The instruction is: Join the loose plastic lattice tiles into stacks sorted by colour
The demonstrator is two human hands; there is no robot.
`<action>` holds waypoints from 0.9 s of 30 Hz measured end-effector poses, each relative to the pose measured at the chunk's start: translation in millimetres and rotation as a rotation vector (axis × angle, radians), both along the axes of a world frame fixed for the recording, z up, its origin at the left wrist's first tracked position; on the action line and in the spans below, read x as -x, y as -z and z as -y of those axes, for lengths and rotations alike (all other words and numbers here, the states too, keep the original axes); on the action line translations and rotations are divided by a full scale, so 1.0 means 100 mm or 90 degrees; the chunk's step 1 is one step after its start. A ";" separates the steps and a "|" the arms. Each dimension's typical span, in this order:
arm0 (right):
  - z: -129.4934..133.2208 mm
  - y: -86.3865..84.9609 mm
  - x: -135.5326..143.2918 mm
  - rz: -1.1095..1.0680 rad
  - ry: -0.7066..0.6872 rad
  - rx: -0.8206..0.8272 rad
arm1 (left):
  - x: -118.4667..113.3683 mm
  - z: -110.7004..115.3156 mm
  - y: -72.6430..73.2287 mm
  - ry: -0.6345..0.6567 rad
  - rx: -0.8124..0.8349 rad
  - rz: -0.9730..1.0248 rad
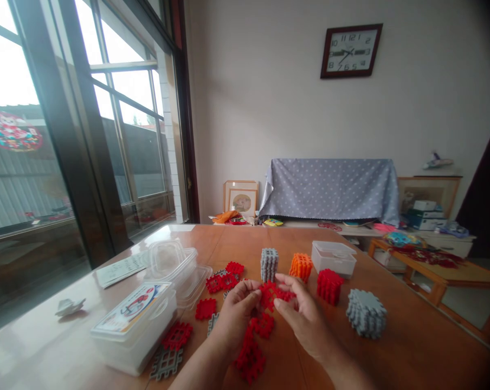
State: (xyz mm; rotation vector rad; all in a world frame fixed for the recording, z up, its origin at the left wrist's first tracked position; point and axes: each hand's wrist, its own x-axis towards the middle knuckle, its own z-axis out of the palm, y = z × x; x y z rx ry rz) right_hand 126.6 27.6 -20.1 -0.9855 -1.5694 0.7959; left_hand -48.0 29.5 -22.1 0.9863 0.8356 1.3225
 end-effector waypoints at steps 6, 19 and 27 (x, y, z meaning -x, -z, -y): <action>0.02 0.02 0.04 0.153 0.006 -0.125 | -0.04 -0.01 0.03 0.009 0.016 0.036; -0.51 0.33 -0.40 0.105 0.233 -0.070 | 0.00 0.04 -0.10 -0.081 0.028 -0.097; -0.54 0.46 -0.34 0.200 0.227 -0.094 | 0.00 0.09 -0.14 -0.078 0.021 -0.108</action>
